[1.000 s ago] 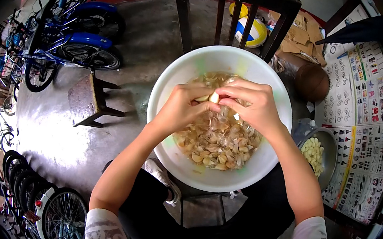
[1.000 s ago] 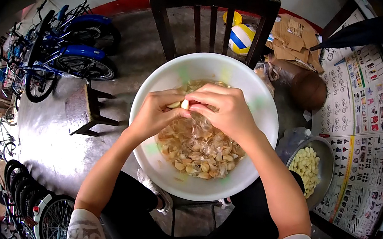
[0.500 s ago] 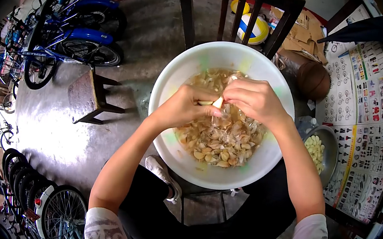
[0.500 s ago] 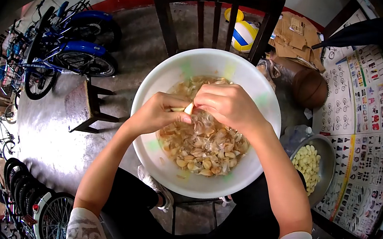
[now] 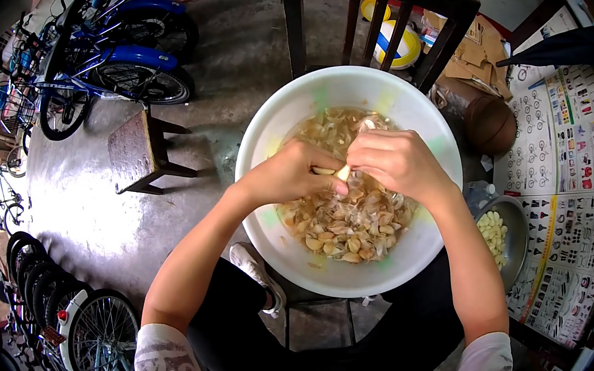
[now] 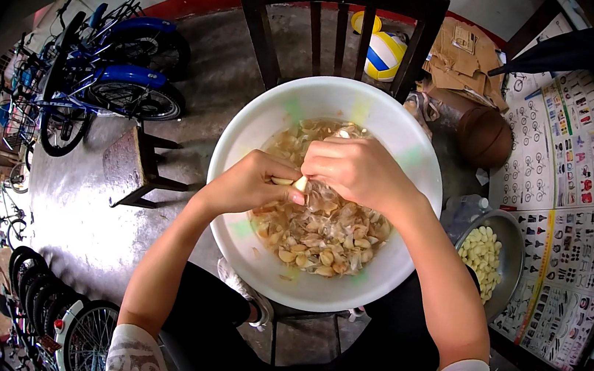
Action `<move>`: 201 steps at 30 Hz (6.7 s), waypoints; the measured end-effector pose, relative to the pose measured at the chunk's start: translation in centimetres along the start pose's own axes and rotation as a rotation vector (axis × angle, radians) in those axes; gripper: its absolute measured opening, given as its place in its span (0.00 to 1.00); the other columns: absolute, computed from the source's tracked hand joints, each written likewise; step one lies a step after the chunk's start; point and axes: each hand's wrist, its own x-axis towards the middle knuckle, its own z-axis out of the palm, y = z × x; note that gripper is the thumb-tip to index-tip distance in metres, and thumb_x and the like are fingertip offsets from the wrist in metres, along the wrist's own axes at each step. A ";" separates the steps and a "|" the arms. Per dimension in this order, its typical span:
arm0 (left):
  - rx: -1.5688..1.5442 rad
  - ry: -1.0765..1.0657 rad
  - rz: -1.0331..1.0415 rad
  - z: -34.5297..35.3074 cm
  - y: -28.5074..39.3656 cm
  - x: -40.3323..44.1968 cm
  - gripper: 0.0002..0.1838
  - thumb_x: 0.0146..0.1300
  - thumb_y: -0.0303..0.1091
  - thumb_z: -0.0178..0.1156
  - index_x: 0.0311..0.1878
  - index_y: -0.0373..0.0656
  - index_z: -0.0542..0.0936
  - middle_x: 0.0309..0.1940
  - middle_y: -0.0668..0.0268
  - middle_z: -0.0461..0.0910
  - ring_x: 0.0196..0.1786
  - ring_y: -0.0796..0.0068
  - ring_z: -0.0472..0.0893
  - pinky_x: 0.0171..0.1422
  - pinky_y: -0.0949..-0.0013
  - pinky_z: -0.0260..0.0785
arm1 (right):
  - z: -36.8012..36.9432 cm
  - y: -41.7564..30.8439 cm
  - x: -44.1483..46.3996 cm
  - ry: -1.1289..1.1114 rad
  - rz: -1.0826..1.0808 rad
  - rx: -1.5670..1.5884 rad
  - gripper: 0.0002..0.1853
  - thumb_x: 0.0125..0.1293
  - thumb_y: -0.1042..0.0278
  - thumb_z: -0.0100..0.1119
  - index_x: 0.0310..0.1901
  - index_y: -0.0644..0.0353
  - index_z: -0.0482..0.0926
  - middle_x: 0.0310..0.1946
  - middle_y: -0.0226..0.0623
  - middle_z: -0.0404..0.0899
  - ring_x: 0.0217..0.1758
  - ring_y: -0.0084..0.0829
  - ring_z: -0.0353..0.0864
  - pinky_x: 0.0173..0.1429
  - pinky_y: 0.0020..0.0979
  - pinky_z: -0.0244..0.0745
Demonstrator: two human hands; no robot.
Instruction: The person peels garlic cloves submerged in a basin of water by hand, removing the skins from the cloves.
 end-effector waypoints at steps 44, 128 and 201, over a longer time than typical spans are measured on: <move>-0.889 0.654 -0.285 0.7 -0.5 0.3 0.15 0.74 0.47 0.51 0.39 0.45 0.73 0.26 0.76 0.65 0.27 0.85 0.58 0.31 0.78 0.52 | 1.5 -1.7 -0.5 -0.162 0.303 0.011 0.05 0.54 0.73 0.65 0.34 0.59 0.81 0.36 0.33 0.79 0.34 0.36 0.82 0.38 0.36 0.78; -1.227 0.231 -0.255 2.2 -2.9 0.0 0.17 0.76 0.40 0.51 0.59 0.39 0.77 0.48 0.68 0.79 0.45 0.82 0.76 0.47 0.74 0.70 | 3.5 -1.6 0.8 0.339 0.439 0.234 0.10 0.56 0.74 0.72 0.39 0.65 0.86 0.38 0.35 0.81 0.42 0.29 0.83 0.44 0.29 0.79; -0.925 0.206 -0.341 2.6 -2.4 0.9 0.16 0.75 0.46 0.53 0.56 0.47 0.77 0.41 0.78 0.73 0.39 0.89 0.68 0.40 0.81 0.60 | 1.2 -0.5 0.1 0.135 0.419 0.205 0.06 0.61 0.76 0.61 0.32 0.64 0.72 0.47 0.36 0.73 0.38 0.33 0.80 0.42 0.34 0.76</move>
